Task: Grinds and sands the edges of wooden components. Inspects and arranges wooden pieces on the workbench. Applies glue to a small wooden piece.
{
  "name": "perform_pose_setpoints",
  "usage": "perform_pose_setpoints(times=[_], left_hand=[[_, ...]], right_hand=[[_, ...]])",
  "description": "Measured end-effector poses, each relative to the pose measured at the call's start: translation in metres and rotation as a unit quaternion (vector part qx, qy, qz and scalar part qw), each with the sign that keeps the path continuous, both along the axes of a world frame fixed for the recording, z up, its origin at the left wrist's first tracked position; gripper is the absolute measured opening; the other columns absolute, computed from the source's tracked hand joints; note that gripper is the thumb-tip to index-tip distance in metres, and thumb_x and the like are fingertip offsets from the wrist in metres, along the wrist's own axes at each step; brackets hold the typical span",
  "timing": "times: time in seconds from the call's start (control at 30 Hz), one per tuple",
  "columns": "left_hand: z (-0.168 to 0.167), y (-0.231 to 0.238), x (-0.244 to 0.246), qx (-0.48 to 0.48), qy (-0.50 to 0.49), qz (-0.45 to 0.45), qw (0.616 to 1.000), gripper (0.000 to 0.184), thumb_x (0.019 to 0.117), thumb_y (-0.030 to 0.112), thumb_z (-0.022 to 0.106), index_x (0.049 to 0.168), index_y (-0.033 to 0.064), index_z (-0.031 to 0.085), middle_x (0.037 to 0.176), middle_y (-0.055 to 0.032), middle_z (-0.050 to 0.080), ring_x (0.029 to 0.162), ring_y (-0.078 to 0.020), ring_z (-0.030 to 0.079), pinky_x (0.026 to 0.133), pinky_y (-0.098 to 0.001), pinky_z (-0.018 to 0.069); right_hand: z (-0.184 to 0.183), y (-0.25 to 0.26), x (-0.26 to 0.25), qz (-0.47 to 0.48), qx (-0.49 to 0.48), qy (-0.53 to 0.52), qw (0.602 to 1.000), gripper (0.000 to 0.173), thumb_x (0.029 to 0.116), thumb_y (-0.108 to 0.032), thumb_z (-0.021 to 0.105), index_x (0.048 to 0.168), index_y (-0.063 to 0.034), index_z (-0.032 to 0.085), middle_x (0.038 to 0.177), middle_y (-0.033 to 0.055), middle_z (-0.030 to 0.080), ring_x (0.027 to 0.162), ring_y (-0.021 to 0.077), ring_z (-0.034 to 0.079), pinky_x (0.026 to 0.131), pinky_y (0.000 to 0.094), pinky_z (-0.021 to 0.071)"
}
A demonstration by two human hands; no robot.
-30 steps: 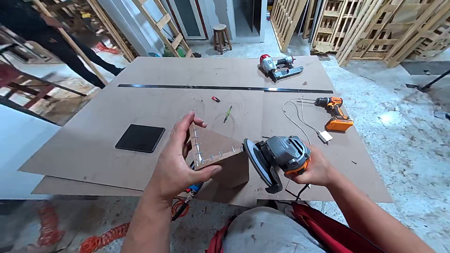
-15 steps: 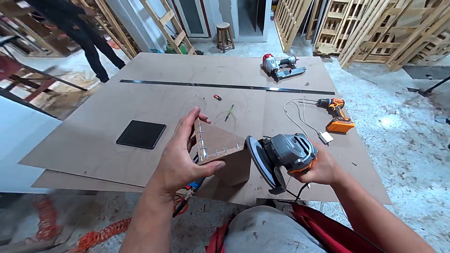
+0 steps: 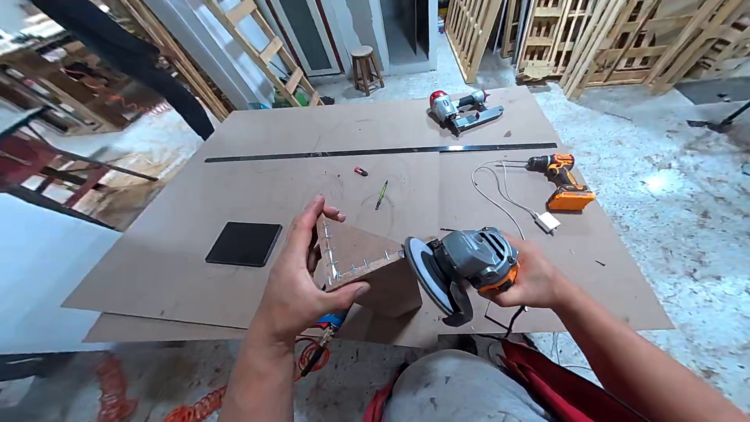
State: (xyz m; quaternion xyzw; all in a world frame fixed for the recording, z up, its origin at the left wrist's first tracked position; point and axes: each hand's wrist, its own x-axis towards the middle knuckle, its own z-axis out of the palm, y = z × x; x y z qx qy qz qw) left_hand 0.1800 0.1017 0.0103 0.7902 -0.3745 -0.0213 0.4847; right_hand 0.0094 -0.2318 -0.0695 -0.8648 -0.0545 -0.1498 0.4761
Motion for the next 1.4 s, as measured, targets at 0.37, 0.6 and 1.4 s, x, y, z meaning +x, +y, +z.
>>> perform_pose_setpoints(times=[0.37,0.6,1.4], left_hand=[[-0.002,0.000,-0.001,-0.016,0.005,-0.005,1.000,0.130,0.0546,0.061,0.089,0.160,0.0167,0.027,0.146,-0.0030,0.050,0.131,-0.0210,0.055,0.102,-0.0395,0.0557],[-0.002,0.003,0.001,-0.012,-0.004,-0.010,1.000,0.130,0.0557,0.061,0.089,0.161,0.0178,0.027,0.146,-0.0017,0.051,0.130,-0.0205,0.055,0.100,-0.0394,0.0568],[-0.002,-0.002,0.004,-0.015,0.006,-0.013,1.000,0.128,0.0541,0.056,0.090,0.160,0.0172,0.029,0.146,-0.0022,0.051,0.133,-0.0217,0.053,0.104,-0.0403,0.0541]], right_hand=[[0.057,-0.022,0.010,0.026,-0.156,-0.040,0.987,0.066,0.0619,-0.040,0.085,0.120,-0.0192,0.063,0.097,-0.0132,0.071,0.088,-0.0066,0.067,0.074,0.0202,0.0601],[0.050,-0.021,0.006,0.016,-0.169,-0.025,0.985,0.065,0.0631,-0.046,0.084,0.120,-0.0205,0.063,0.096,-0.0132,0.071,0.087,-0.0058,0.067,0.073,0.0230,0.0606],[0.077,-0.026,-0.007,-0.013,-0.226,-0.053,0.973,0.063,0.0612,-0.044,0.082,0.116,-0.0200,0.063,0.090,-0.0120,0.069,0.082,-0.0047,0.065,0.067,0.0228,0.0588]])
